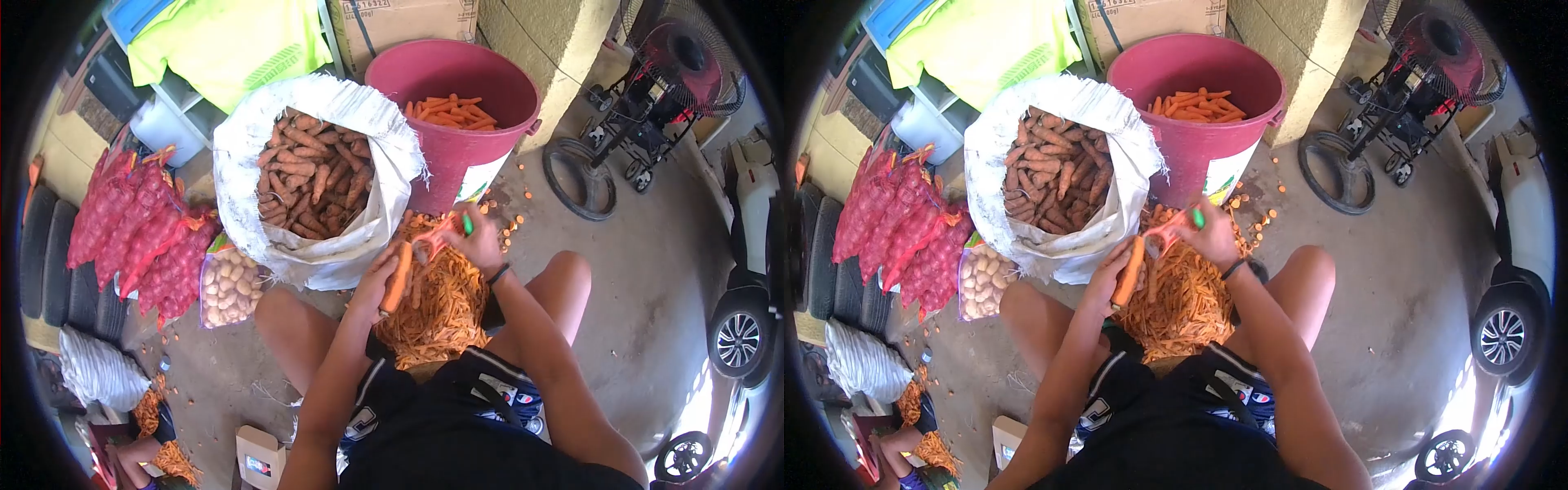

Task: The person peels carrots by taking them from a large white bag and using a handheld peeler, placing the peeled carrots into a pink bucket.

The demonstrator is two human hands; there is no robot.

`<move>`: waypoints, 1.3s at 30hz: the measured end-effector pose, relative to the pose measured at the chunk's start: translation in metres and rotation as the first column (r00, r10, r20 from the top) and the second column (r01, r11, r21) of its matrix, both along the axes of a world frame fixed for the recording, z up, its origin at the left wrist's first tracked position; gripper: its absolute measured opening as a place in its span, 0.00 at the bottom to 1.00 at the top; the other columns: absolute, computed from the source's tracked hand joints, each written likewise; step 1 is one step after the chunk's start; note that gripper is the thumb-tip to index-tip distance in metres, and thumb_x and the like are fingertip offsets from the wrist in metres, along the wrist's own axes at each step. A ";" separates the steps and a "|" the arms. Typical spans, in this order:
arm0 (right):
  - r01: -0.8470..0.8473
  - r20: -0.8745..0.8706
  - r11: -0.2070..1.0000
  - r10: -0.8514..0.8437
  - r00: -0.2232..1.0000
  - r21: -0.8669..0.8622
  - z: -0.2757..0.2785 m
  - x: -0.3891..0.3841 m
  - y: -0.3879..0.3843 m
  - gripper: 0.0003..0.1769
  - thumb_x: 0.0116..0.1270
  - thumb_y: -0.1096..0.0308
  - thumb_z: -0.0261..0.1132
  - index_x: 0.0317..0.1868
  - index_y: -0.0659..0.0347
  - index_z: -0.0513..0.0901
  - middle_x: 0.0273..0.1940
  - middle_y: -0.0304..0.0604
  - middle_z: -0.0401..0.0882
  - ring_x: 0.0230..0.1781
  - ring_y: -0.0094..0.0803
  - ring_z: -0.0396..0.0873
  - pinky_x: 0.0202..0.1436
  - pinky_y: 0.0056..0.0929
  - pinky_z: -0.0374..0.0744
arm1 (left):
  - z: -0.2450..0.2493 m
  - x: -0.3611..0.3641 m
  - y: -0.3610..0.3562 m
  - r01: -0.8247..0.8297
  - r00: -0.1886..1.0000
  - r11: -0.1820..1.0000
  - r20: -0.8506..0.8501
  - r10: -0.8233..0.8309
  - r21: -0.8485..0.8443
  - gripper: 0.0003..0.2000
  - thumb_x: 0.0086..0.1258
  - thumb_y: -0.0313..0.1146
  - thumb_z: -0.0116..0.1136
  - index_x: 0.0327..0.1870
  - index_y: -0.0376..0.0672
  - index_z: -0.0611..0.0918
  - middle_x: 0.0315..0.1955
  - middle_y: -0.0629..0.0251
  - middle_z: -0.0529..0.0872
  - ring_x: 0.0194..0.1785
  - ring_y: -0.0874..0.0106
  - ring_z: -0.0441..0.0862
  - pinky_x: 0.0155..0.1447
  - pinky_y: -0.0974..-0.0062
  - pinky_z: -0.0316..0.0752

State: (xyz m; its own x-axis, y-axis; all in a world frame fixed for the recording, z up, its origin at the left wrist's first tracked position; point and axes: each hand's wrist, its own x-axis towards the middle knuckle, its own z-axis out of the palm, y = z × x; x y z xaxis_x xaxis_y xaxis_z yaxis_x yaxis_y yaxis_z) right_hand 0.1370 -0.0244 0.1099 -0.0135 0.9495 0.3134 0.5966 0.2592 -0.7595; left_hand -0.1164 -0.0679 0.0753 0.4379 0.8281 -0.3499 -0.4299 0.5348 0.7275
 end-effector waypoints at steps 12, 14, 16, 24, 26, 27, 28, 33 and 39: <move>0.098 0.055 0.995 -0.099 0.994 0.022 0.004 0.007 0.002 0.33 0.52 0.50 0.83 0.49 0.61 0.79 0.32 0.48 0.85 0.33 0.37 0.87 0.37 0.37 0.85 | 0.019 0.015 -0.004 -0.013 0.999 0.999 -0.039 0.011 -0.047 0.23 0.81 0.37 0.51 0.74 0.44 0.69 0.37 0.63 0.84 0.33 0.73 0.84 0.34 0.75 0.81; -0.074 -0.052 0.995 0.077 0.996 0.060 -0.008 -0.009 -0.011 0.33 0.52 0.49 0.83 0.49 0.60 0.80 0.34 0.46 0.85 0.34 0.39 0.87 0.39 0.39 0.85 | 0.018 0.017 0.001 -0.068 0.997 0.998 0.033 0.068 -0.016 0.22 0.82 0.37 0.49 0.74 0.44 0.68 0.43 0.60 0.85 0.37 0.72 0.86 0.37 0.73 0.84; -0.275 0.010 0.929 0.281 0.960 0.246 -0.003 -0.034 -0.035 0.33 0.51 0.49 0.83 0.49 0.60 0.80 0.34 0.45 0.85 0.33 0.40 0.87 0.38 0.39 0.85 | 0.033 0.023 0.000 -0.154 0.988 0.986 0.016 0.155 -0.056 0.22 0.82 0.36 0.48 0.74 0.44 0.68 0.46 0.59 0.86 0.39 0.71 0.87 0.38 0.71 0.85; 0.112 0.083 0.990 -0.119 0.989 0.090 -0.004 0.008 0.002 0.30 0.54 0.50 0.81 0.49 0.59 0.80 0.33 0.48 0.85 0.32 0.40 0.87 0.34 0.35 0.85 | 0.012 0.013 -0.002 -0.021 0.999 1.000 -0.038 0.021 0.014 0.22 0.81 0.35 0.51 0.72 0.41 0.70 0.49 0.61 0.83 0.44 0.73 0.84 0.43 0.74 0.83; -0.042 -0.018 0.998 0.043 0.999 0.042 -0.004 -0.011 -0.013 0.31 0.55 0.49 0.81 0.48 0.60 0.80 0.32 0.48 0.84 0.33 0.39 0.86 0.37 0.34 0.85 | 0.015 0.018 0.003 -0.114 0.993 0.993 -0.006 0.114 -0.002 0.21 0.81 0.35 0.52 0.71 0.40 0.71 0.49 0.61 0.83 0.44 0.73 0.84 0.44 0.74 0.84; -0.159 0.010 0.974 0.160 0.987 0.162 0.002 -0.026 -0.029 0.31 0.55 0.48 0.81 0.48 0.61 0.80 0.31 0.48 0.84 0.33 0.39 0.86 0.37 0.35 0.85 | 0.014 0.020 0.004 -0.166 0.986 0.986 0.010 0.166 -0.017 0.21 0.81 0.36 0.52 0.71 0.39 0.71 0.49 0.61 0.83 0.44 0.73 0.84 0.45 0.73 0.84; -0.275 0.048 0.922 0.273 0.961 0.273 0.006 -0.034 -0.037 0.31 0.55 0.48 0.81 0.48 0.61 0.79 0.30 0.48 0.83 0.32 0.38 0.86 0.37 0.35 0.85 | 0.009 0.023 0.005 -0.181 0.983 0.983 0.003 0.181 -0.005 0.21 0.81 0.36 0.52 0.71 0.39 0.71 0.50 0.61 0.83 0.44 0.74 0.85 0.45 0.74 0.84; -0.127 0.141 0.984 0.109 0.984 0.125 -0.019 -0.010 -0.011 0.31 0.54 0.47 0.81 0.48 0.59 0.80 0.32 0.45 0.83 0.32 0.38 0.86 0.37 0.35 0.85 | 0.007 0.013 -0.003 -0.043 0.995 0.996 -0.083 0.050 0.081 0.21 0.81 0.36 0.53 0.71 0.41 0.73 0.54 0.59 0.84 0.42 0.75 0.85 0.44 0.76 0.83; -0.032 0.005 0.989 0.032 0.999 0.146 -0.002 -0.014 -0.021 0.31 0.53 0.46 0.81 0.47 0.58 0.80 0.31 0.45 0.84 0.30 0.37 0.85 0.35 0.36 0.85 | 0.001 0.010 0.006 -0.042 0.998 0.998 0.042 0.040 0.036 0.21 0.81 0.35 0.52 0.70 0.39 0.73 0.48 0.60 0.85 0.40 0.74 0.85 0.41 0.76 0.84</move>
State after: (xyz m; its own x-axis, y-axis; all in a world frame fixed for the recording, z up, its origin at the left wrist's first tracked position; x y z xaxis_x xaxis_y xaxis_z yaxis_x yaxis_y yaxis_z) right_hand 0.1232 -0.0458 0.1077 -0.0440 0.8926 0.4487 0.5881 0.3862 -0.7106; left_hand -0.1066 -0.0620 0.0759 0.4167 0.8575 -0.3015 -0.4807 0.4895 0.7275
